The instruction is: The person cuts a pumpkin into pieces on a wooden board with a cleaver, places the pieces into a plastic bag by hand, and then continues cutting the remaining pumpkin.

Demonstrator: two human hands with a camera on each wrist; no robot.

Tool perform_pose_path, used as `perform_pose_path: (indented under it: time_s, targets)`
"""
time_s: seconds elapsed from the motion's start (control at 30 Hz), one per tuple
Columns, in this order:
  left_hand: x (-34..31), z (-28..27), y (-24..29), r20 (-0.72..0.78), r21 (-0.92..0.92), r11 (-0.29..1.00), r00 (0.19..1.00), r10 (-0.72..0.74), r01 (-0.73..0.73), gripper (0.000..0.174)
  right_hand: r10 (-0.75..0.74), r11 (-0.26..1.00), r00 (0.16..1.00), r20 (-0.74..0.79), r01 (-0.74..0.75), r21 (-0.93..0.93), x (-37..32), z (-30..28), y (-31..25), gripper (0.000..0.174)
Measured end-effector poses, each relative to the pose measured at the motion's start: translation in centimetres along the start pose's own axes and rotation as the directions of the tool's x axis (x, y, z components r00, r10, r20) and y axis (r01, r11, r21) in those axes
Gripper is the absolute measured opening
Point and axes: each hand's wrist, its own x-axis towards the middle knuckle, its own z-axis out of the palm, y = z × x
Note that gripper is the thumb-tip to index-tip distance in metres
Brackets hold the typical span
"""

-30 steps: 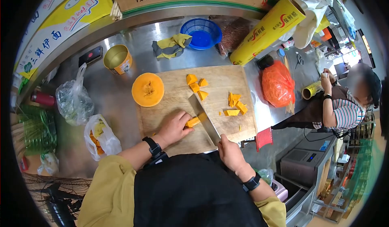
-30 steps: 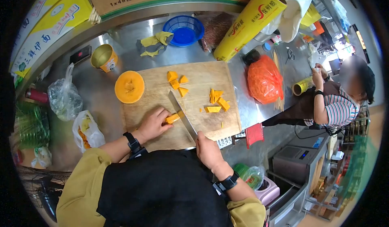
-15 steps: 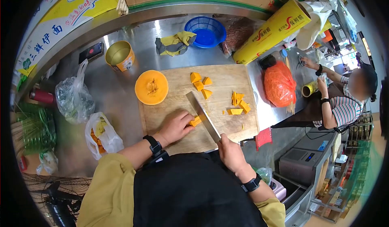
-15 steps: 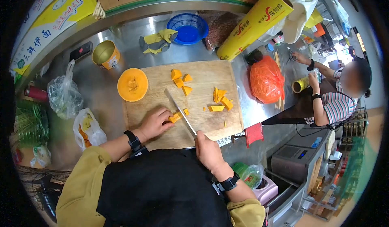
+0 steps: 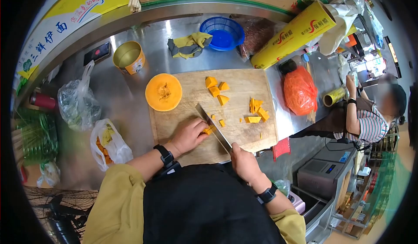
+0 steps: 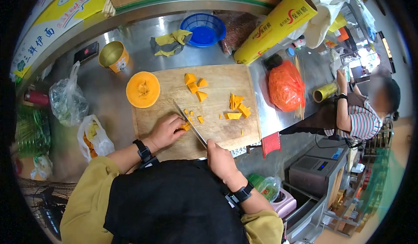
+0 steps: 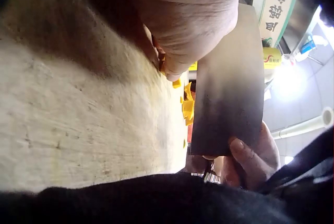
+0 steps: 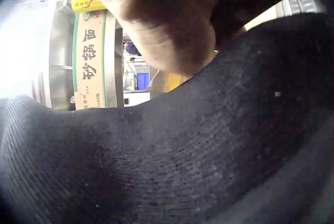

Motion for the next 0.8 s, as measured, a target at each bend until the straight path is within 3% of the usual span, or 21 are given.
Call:
perform_pose_path:
  time_s: [0.23, 0.37, 0.47, 0.53, 0.67, 0.73, 0.8]
  targets:
    - [-0.5, 0.6, -0.6, -0.029, 0.004, 0.999, 0.999, 0.042, -0.042, 0.027, 0.037, 0.998, 0.998, 0.051, -0.034, -0.055, 0.6, -0.5, -0.4, 0.015]
    - [-0.4, 0.7, -0.1, -0.048, -0.004, 0.998, 0.997, 0.058, -0.058, 0.026, -0.056, 0.998, 0.995, -0.078, 0.057, 0.008, 1.6, 1.3, 0.6, 0.021]
    - [-0.6, 0.5, 0.1, -0.081, 0.092, 0.992, 0.992, 0.091, -0.084, 0.026, -0.070, 0.994, 0.987, -0.144, 0.080, 0.067, 1.6, 1.5, 0.7, 0.021]
    - [-0.6, 0.6, 0.1, -0.092, 0.027, 0.999, 0.995, 0.047, -0.045, 0.025, -0.057, 0.991, 0.985, -0.161, 0.076, 0.112, 0.6, 1.0, 0.5, 0.021]
    - [-0.7, 0.6, 0.3, -0.071, 0.031, 1.000, 0.997, 0.005, -0.003, 0.024, -0.038, 0.999, 0.998, -0.056, 0.040, 0.030, -0.2, -0.2, -0.1, 0.020]
    - [-0.7, 0.7, -0.2, -0.079, 0.063, 0.997, 0.995, 0.055, -0.050, 0.023, -0.010, 0.999, 1.000, 0.011, 0.011, -0.051, 0.2, 0.6, -0.2, 0.020]
    - [-1.0, 1.2, -0.4, -0.089, 0.054, 0.997, 0.994, 0.061, -0.056, 0.021, -0.028, 0.999, 0.999, -0.015, 0.028, -0.037, 1.2, 1.3, -0.7, 0.020]
